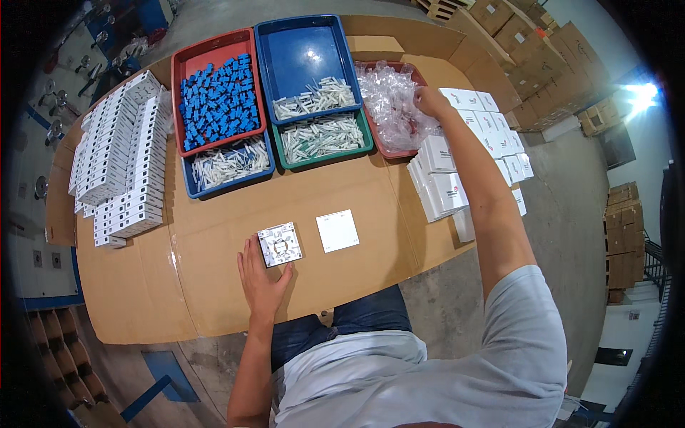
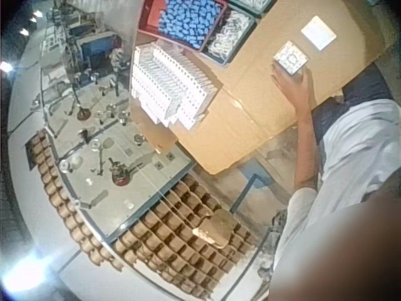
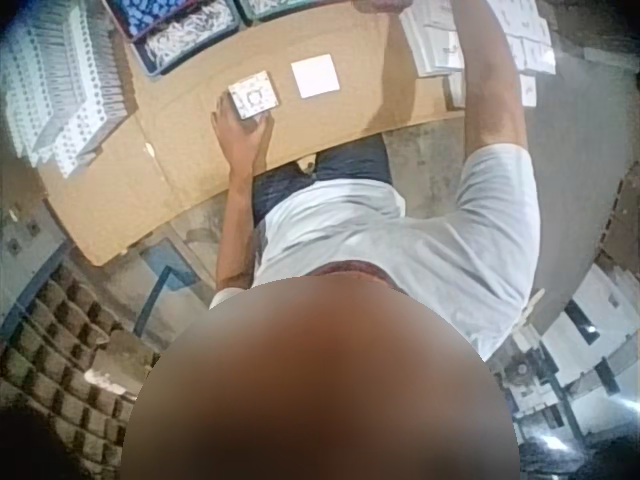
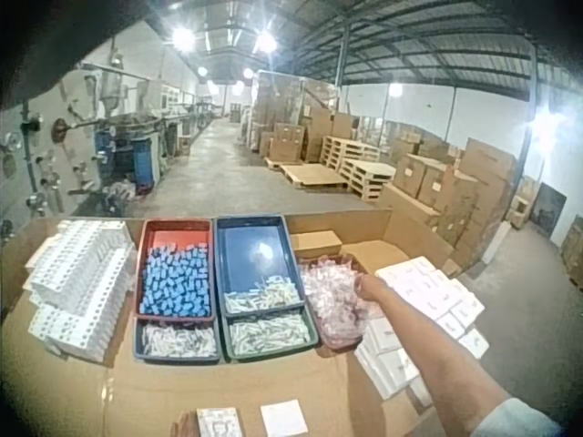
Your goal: The person is shown assembling small components and packaging them into white boxes in a factory setting.
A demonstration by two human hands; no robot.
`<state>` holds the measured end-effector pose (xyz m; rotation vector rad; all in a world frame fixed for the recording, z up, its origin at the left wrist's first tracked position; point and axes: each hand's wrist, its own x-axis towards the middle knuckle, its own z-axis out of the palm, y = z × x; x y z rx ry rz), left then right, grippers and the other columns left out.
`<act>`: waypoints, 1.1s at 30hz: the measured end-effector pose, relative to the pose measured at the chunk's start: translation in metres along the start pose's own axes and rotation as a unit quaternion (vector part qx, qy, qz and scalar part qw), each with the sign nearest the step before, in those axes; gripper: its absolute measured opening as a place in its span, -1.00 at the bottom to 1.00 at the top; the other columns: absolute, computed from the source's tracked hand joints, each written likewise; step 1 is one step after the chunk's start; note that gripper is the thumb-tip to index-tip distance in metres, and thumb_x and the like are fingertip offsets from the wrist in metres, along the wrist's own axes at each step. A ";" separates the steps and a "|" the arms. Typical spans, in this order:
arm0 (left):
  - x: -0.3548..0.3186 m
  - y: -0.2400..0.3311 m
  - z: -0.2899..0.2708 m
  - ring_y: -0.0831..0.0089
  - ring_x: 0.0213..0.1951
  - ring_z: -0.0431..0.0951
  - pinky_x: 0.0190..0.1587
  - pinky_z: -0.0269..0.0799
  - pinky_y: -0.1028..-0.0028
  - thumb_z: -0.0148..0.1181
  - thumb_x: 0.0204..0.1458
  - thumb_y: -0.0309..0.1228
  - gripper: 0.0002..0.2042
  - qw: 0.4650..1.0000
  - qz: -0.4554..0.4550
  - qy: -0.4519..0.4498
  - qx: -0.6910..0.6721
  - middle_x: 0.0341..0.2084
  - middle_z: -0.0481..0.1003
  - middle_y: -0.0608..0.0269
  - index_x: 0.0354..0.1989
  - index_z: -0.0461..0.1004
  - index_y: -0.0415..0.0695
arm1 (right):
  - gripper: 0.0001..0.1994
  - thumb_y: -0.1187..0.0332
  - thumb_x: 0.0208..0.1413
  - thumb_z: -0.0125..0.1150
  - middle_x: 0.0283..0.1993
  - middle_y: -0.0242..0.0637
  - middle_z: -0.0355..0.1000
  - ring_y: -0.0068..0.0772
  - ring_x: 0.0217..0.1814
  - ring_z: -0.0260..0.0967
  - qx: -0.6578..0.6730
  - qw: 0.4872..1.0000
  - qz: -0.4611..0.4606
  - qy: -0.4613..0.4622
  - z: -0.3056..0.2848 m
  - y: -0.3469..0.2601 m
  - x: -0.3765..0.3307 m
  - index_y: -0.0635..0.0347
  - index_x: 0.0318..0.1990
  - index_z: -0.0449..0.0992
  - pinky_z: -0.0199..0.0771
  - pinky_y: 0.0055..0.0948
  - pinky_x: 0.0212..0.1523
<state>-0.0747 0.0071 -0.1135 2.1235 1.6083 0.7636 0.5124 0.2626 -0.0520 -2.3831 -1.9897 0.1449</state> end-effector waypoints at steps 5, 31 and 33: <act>0.001 -0.002 0.001 0.05 0.42 0.18 0.46 -0.05 -0.02 0.42 -0.07 -0.17 -0.10 1.000 0.000 0.003 0.007 0.35 0.26 -0.04 0.43 0.11 -0.26 | -0.65 0.25 0.08 0.17 -0.02 0.12 0.56 0.15 0.06 0.52 0.054 0.995 0.045 0.076 -0.023 -0.003 0.000 0.20 -0.02 0.62 0.47 -0.06 0.08; 0.009 0.068 -0.025 0.53 -0.16 0.53 -0.03 0.47 0.50 0.31 0.15 -0.47 -0.56 0.883 -0.079 0.037 -0.461 -0.07 0.52 0.23 0.21 0.42 -0.22 | -0.88 0.47 0.13 0.30 -0.36 -0.28 0.59 -0.53 -0.27 0.51 0.460 0.807 -0.207 -0.307 -0.117 -0.184 -0.245 0.38 -0.33 0.62 0.50 -0.50 -0.17; 0.021 0.114 -0.043 0.56 -0.19 0.53 -0.07 0.48 0.53 0.27 0.19 -0.43 -0.58 0.862 -0.058 -0.045 -0.501 -0.11 0.52 0.24 0.21 0.42 -0.22 | -0.88 0.46 0.14 0.30 -0.36 -0.28 0.60 -0.52 -0.28 0.52 0.443 0.796 -0.240 -0.334 -0.107 -0.204 -0.272 0.38 -0.33 0.62 0.50 -0.49 -0.18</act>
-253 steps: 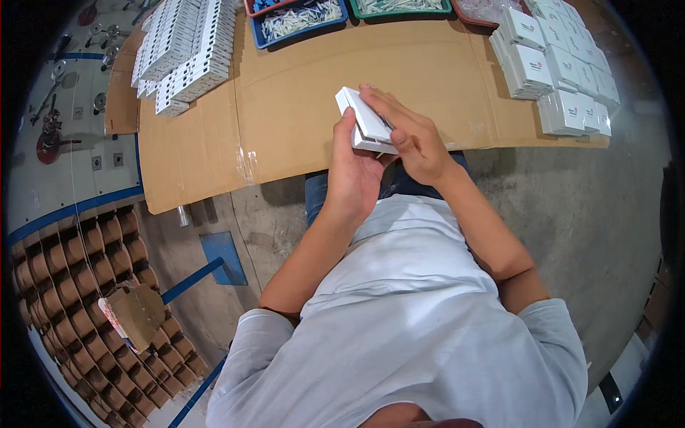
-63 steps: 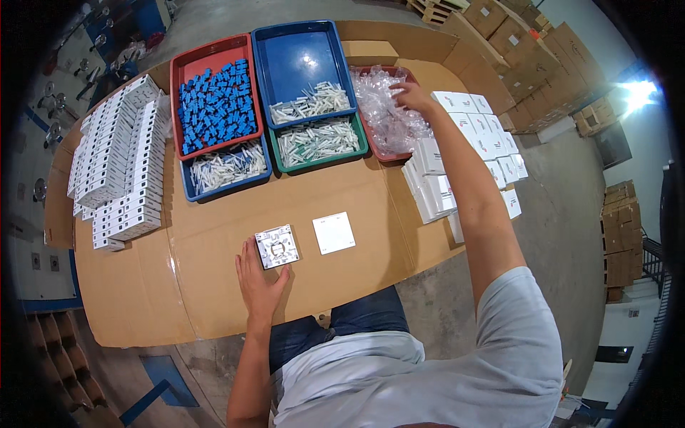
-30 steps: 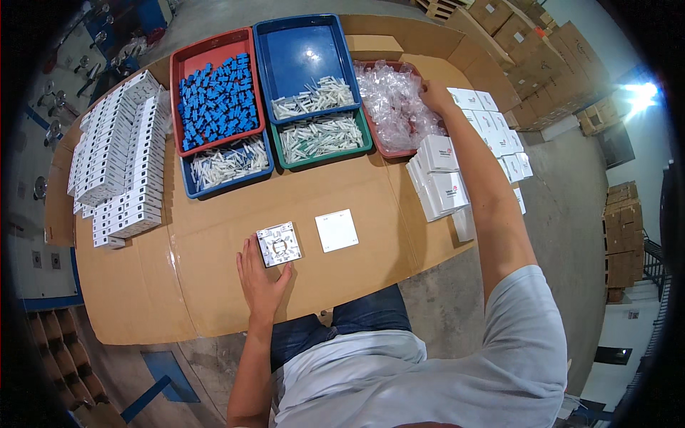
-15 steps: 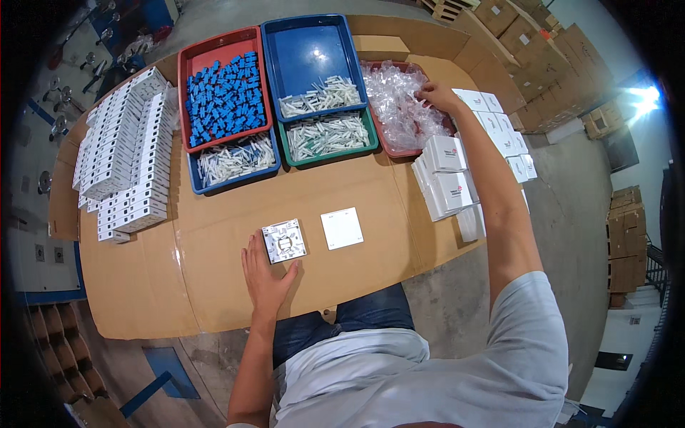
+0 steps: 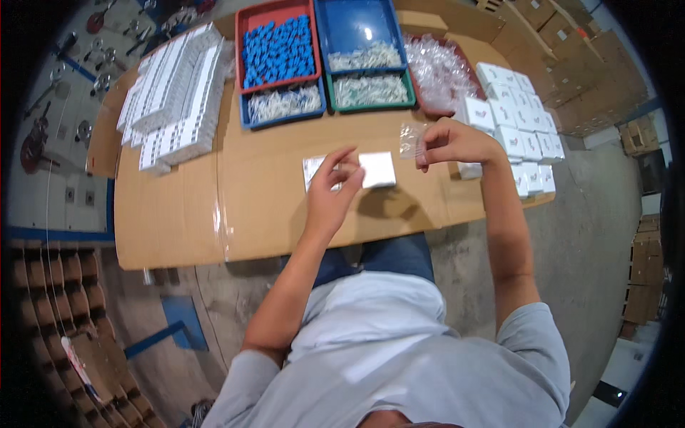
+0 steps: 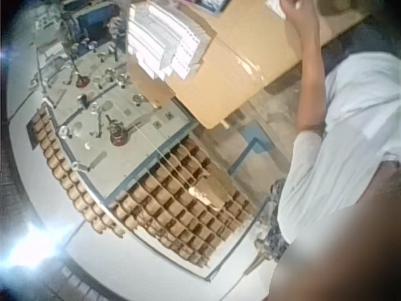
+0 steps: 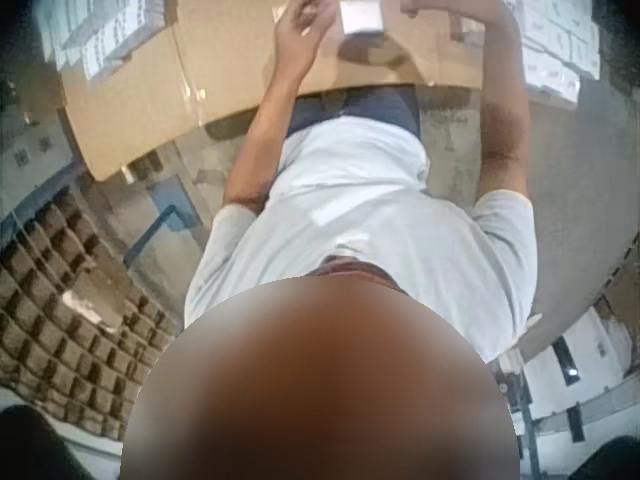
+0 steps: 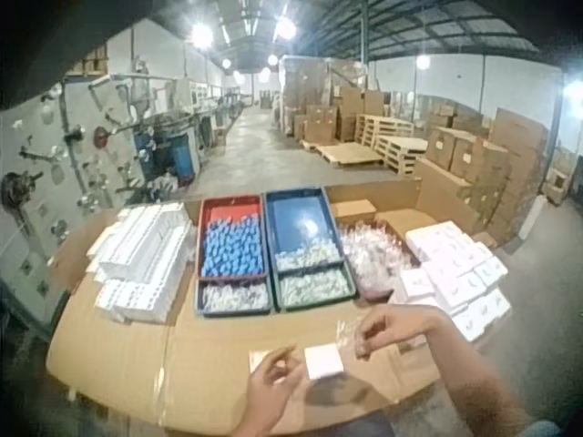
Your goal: The person is shown assembling small components and packaging them into white boxes in a factory setting.
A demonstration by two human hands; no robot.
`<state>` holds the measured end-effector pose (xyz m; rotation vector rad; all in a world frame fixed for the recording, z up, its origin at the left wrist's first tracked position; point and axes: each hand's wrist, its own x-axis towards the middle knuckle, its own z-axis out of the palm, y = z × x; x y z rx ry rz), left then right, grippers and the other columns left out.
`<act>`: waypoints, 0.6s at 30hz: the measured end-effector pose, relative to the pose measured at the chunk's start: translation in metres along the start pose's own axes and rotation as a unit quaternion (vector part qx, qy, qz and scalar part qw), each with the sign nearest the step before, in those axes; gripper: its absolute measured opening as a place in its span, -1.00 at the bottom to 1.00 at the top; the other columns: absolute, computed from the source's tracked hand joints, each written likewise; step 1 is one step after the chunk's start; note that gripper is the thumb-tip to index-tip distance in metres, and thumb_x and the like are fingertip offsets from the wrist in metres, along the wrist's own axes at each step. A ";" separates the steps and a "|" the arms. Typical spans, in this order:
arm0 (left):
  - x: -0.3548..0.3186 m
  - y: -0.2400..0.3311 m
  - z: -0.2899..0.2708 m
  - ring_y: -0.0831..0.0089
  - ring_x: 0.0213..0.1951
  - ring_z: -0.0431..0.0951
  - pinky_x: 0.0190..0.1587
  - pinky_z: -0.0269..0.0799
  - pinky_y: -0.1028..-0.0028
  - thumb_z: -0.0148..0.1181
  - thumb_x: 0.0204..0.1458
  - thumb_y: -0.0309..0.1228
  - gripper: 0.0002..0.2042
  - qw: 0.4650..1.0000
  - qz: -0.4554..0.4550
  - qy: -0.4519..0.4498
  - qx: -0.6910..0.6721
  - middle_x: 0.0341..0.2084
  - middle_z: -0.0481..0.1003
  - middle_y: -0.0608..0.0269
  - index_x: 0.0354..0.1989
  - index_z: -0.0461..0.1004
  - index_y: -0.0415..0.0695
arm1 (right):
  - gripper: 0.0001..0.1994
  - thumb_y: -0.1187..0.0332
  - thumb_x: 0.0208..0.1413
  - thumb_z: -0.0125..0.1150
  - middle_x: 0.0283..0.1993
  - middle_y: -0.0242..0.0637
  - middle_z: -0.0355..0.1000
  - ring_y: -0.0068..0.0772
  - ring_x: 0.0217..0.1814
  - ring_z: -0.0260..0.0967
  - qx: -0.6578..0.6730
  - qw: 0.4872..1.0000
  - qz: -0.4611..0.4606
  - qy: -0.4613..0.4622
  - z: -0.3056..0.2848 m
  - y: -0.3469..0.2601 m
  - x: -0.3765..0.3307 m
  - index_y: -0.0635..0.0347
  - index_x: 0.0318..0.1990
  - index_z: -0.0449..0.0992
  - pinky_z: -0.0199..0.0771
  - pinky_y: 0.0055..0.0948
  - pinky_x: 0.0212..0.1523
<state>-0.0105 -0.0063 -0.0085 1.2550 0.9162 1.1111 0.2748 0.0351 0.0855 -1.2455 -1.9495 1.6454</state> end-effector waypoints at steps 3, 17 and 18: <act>0.003 0.003 0.022 0.55 -0.21 0.53 -0.11 0.45 0.55 0.24 0.23 -0.41 -0.67 0.992 -0.096 -0.070 -0.045 -0.23 0.52 0.30 0.13 0.48 -0.23 | -0.87 0.45 0.16 0.29 -0.38 -0.30 0.60 -0.53 -0.28 0.51 -0.013 0.998 -0.011 -0.054 0.048 0.007 0.005 0.37 -0.32 0.63 0.49 -0.50 -0.18; -0.036 -0.036 0.015 0.55 -0.19 0.54 -0.13 0.47 0.51 0.22 0.26 -0.42 -0.87 0.927 -0.077 0.155 -0.333 -0.24 0.55 0.28 -0.10 0.48 -0.17 | -0.86 0.40 0.25 0.25 -0.30 -0.34 0.57 -0.58 -0.25 0.49 0.229 0.955 -0.040 0.183 0.162 0.059 0.014 0.33 -0.23 0.60 0.49 -0.55 -0.16; -0.035 -0.039 0.016 0.56 -0.18 0.53 -0.13 0.46 0.51 0.23 0.25 -0.42 -0.86 0.937 -0.062 0.167 -0.302 -0.24 0.55 0.28 -0.11 0.48 -0.18 | -0.86 0.41 0.27 0.23 -0.30 -0.36 0.56 -0.60 -0.25 0.48 0.250 0.940 -0.054 0.227 0.172 0.051 0.018 0.32 -0.23 0.61 0.49 -0.57 -0.16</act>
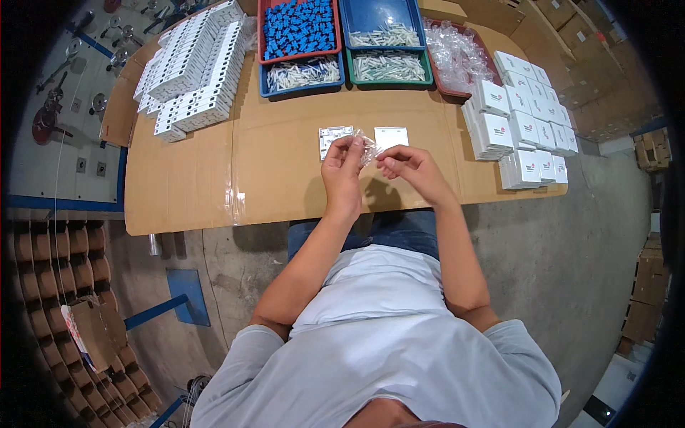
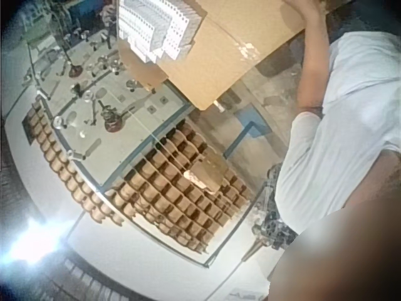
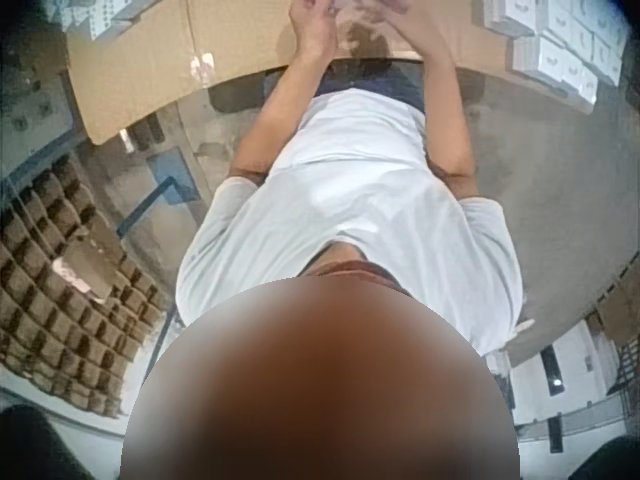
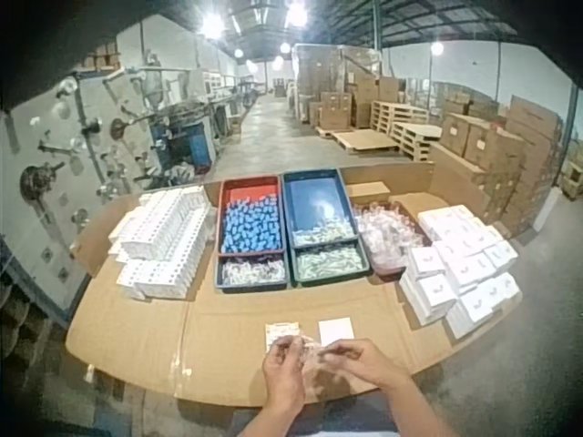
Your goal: The person is shown assembling small components and packaging them into white boxes in a factory setting.
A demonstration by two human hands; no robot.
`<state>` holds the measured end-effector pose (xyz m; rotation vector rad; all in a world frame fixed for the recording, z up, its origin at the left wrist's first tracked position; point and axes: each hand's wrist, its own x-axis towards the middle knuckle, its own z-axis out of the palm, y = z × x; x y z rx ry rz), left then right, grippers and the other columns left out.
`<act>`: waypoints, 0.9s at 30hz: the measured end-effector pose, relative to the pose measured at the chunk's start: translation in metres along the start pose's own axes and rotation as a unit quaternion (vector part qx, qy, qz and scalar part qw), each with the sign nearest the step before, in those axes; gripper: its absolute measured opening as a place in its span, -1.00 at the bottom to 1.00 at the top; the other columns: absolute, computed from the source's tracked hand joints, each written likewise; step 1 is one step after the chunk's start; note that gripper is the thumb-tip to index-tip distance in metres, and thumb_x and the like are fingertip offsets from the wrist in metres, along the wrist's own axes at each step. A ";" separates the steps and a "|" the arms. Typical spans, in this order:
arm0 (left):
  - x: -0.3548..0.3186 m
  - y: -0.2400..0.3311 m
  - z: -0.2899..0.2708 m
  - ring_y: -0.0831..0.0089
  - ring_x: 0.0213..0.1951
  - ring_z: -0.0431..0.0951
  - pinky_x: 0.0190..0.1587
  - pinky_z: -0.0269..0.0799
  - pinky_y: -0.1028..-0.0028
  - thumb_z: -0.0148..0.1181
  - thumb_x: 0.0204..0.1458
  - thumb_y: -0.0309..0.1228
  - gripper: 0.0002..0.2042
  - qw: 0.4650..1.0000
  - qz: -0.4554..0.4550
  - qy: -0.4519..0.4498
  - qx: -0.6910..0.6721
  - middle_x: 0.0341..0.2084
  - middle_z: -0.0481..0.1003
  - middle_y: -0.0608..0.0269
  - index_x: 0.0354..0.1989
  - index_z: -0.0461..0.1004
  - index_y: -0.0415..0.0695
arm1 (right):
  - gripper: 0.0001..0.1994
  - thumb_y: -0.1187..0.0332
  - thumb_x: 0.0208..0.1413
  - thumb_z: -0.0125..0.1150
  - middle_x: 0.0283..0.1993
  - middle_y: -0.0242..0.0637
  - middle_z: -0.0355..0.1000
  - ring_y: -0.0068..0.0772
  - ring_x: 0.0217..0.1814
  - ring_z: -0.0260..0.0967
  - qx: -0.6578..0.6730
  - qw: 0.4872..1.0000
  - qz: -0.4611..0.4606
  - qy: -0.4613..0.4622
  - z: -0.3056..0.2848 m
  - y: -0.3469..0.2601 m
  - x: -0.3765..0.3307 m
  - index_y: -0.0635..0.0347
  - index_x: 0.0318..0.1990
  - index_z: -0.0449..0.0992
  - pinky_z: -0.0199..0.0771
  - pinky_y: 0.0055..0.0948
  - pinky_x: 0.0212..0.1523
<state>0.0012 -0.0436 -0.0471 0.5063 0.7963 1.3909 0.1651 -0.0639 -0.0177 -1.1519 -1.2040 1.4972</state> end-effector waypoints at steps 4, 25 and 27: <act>-0.006 -0.004 0.004 0.60 -0.21 0.53 -0.12 0.45 0.51 0.25 0.24 -0.42 -0.82 0.999 0.026 -0.019 0.032 -0.24 0.56 0.28 -0.08 0.48 -0.22 | -0.85 0.39 0.27 0.25 -0.31 -0.35 0.57 -0.60 -0.26 0.50 0.052 0.997 -0.019 0.059 0.027 0.018 0.007 0.31 -0.20 0.61 0.51 -0.57 -0.18; 0.015 0.032 -0.019 0.71 -0.53 0.39 -0.47 0.29 0.65 0.31 0.20 -0.38 -0.83 0.944 0.010 -0.083 0.318 -0.54 0.49 0.42 -0.26 0.59 -0.27 | -0.84 0.41 0.27 0.24 -0.33 -0.27 0.60 -0.61 -0.37 0.42 0.024 0.999 0.029 0.005 0.013 0.019 0.006 0.35 -0.16 0.62 0.43 -0.60 -0.31; 0.011 0.030 -0.016 0.71 -0.53 0.39 -0.47 0.29 0.65 0.33 0.19 -0.38 -0.83 0.946 0.036 -0.069 0.315 -0.54 0.49 0.41 -0.27 0.59 -0.27 | -0.84 0.42 0.29 0.22 -0.33 -0.26 0.60 -0.61 -0.37 0.42 0.028 0.999 0.017 -0.003 0.013 0.019 0.007 0.34 -0.15 0.63 0.44 -0.60 -0.30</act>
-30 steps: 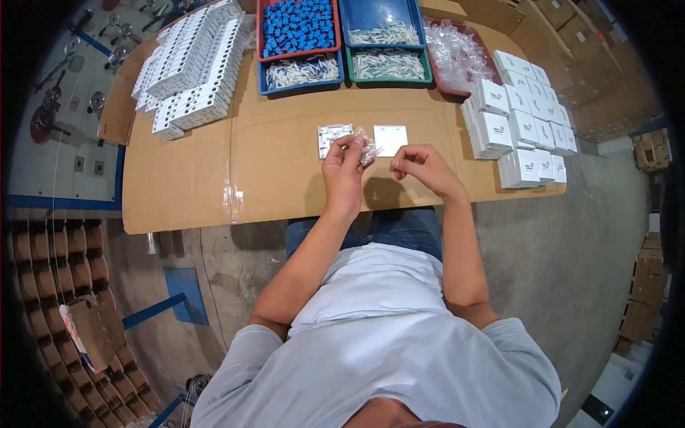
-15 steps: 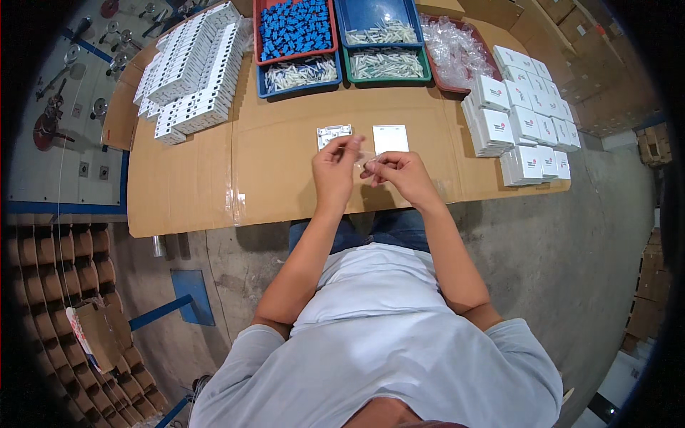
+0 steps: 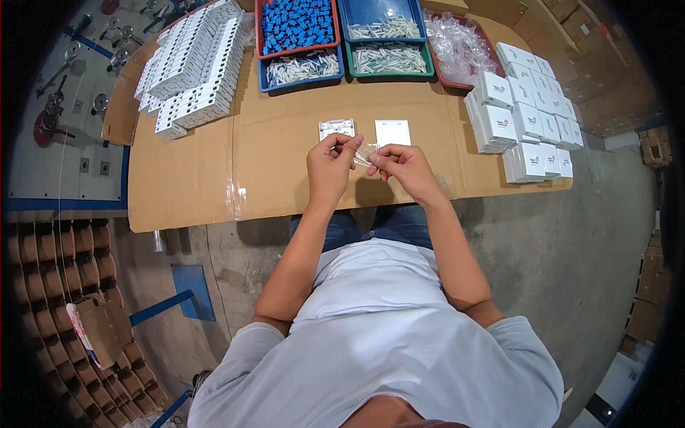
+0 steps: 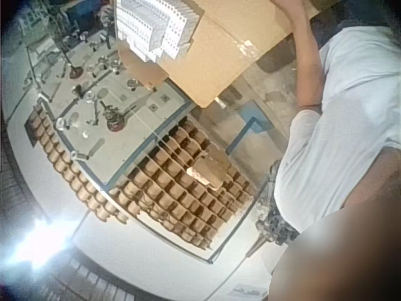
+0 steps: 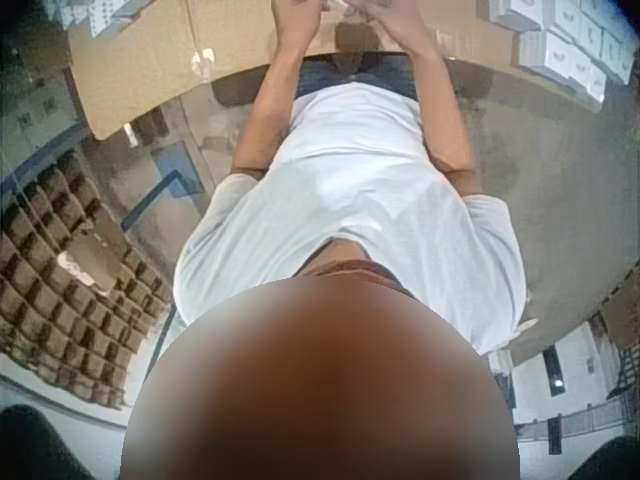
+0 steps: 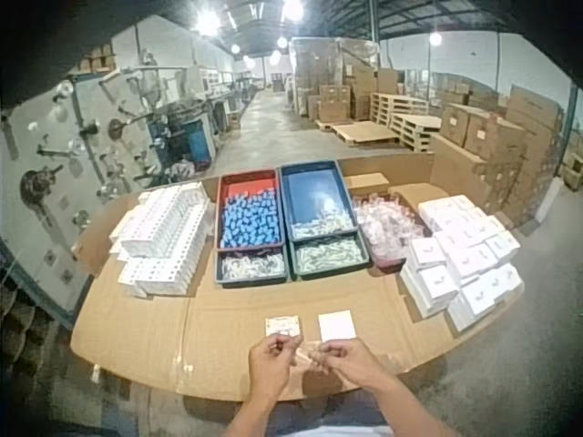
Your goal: The person is shown assembling small components and packaging them into white boxes in a factory setting.
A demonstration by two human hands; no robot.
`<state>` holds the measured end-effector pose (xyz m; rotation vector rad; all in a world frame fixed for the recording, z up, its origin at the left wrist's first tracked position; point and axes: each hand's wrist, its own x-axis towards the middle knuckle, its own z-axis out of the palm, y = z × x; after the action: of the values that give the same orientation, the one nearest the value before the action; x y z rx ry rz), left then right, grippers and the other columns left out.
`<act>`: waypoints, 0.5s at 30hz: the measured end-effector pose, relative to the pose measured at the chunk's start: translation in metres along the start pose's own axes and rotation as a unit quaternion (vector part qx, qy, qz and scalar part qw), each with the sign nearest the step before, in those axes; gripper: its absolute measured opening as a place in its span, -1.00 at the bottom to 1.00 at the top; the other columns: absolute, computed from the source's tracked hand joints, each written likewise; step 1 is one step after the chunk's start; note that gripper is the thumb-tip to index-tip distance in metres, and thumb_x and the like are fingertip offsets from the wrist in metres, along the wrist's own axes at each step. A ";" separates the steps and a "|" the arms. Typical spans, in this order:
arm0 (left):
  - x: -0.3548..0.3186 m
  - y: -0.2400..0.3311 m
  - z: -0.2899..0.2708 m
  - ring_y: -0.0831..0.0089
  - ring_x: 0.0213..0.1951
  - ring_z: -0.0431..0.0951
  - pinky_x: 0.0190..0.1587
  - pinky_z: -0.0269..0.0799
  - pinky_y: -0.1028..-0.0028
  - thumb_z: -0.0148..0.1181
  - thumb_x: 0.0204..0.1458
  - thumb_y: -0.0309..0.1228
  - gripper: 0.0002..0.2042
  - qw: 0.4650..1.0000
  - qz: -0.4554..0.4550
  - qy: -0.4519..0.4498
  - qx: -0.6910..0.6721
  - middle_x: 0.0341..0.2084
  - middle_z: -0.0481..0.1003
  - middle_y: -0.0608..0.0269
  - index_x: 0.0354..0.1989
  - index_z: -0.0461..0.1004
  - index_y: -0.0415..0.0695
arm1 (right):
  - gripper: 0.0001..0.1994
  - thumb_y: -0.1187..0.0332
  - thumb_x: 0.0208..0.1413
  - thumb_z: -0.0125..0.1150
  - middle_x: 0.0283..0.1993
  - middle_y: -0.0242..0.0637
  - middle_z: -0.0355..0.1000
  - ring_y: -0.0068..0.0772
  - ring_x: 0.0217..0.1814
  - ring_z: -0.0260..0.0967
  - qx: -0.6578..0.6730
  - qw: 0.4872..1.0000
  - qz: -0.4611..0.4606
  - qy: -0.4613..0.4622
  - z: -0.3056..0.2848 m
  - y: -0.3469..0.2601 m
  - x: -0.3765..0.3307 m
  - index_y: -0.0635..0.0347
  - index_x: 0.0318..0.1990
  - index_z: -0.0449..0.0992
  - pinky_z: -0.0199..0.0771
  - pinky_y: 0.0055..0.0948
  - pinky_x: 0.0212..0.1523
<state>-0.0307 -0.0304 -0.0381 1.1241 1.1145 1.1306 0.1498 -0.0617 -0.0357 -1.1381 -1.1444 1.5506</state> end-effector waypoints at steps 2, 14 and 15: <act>-0.002 0.000 0.001 0.71 -0.53 0.39 -0.48 0.28 0.65 0.35 0.17 -0.38 -0.82 1.000 0.021 0.020 -0.002 -0.53 0.50 0.41 -0.28 0.59 -0.27 | -0.83 0.40 0.30 0.21 -0.32 -0.28 0.61 -0.64 -0.38 0.41 0.005 1.000 0.000 -0.003 0.002 -0.003 -0.001 0.34 -0.15 0.62 0.43 -0.62 -0.32; 0.005 -0.005 -0.007 0.75 -0.52 0.35 -0.48 0.23 0.67 0.38 0.15 -0.39 -0.82 0.994 0.084 0.067 0.016 -0.56 0.47 0.46 -0.33 0.57 -0.25 | -0.80 0.35 0.32 0.18 -0.17 -0.41 0.60 -0.69 -0.40 0.37 0.035 0.999 0.014 0.007 -0.004 -0.001 -0.005 0.23 -0.03 0.61 0.40 -0.64 -0.37; 0.002 0.000 -0.006 0.75 -0.52 0.36 -0.48 0.24 0.67 0.37 0.16 -0.38 -0.82 0.996 0.067 0.065 0.007 -0.55 0.48 0.46 -0.31 0.56 -0.25 | -0.81 0.36 0.32 0.18 -0.18 -0.41 0.60 -0.69 -0.40 0.37 0.049 0.998 0.020 0.019 -0.004 -0.004 -0.006 0.23 -0.04 0.61 0.39 -0.64 -0.39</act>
<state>-0.0363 -0.0275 -0.0393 1.1632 1.1629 1.3179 0.1553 -0.0656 -0.0318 -1.1271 -1.0150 1.5907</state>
